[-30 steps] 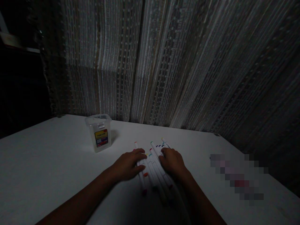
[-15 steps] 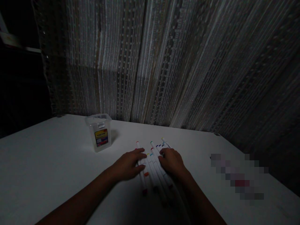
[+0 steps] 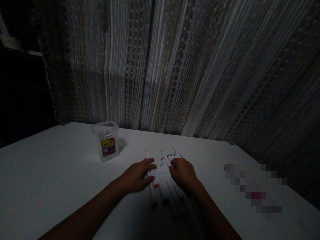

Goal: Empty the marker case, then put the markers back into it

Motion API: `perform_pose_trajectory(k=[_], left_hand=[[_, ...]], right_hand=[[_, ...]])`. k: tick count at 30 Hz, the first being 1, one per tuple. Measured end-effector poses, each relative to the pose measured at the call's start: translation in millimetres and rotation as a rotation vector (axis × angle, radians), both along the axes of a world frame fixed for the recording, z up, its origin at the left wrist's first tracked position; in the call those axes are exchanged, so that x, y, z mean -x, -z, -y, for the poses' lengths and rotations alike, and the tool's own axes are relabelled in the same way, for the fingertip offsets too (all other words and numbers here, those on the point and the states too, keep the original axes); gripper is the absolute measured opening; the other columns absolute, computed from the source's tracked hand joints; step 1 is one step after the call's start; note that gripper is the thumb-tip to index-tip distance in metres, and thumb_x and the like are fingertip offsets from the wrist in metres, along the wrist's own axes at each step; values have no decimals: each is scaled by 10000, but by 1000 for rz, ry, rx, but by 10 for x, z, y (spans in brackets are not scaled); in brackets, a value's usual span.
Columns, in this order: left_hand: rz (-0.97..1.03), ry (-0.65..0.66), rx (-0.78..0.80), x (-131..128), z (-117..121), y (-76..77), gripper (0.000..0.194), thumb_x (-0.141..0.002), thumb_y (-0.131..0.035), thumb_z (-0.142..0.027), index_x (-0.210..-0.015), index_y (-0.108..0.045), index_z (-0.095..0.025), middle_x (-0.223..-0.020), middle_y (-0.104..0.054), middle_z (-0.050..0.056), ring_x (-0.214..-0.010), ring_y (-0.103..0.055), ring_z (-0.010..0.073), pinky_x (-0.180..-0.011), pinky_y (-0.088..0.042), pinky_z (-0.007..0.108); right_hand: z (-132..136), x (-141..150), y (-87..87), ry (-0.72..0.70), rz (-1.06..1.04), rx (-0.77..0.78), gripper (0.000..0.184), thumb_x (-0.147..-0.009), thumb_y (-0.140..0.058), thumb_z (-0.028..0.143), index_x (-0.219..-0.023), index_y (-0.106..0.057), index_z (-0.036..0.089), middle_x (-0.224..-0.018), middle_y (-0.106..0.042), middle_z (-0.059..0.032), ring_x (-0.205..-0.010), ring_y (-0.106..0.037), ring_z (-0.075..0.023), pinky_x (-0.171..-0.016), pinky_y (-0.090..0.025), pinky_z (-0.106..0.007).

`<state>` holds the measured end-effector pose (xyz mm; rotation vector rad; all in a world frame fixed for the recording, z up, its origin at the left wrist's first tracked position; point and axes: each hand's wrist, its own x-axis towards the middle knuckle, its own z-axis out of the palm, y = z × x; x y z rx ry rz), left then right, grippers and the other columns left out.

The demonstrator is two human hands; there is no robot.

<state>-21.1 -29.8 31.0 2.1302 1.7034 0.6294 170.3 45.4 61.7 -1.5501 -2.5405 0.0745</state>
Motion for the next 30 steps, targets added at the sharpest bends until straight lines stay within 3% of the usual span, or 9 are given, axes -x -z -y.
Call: perform_pose_trajectory(k=[30], left_hand=[[-23, 4, -11, -16, -16, 5, 395, -801, -518, -327, -1189, -524, -249, -1384, -382, 53, -1255, -394, 207, -1066, -339, 394]], right_hand=[[-11, -7, 13, -11, 6, 2, 237, -795, -468, 300, -857, -651, 162, -882, -670, -107, -864, -602, -227, -714, -395, -307]])
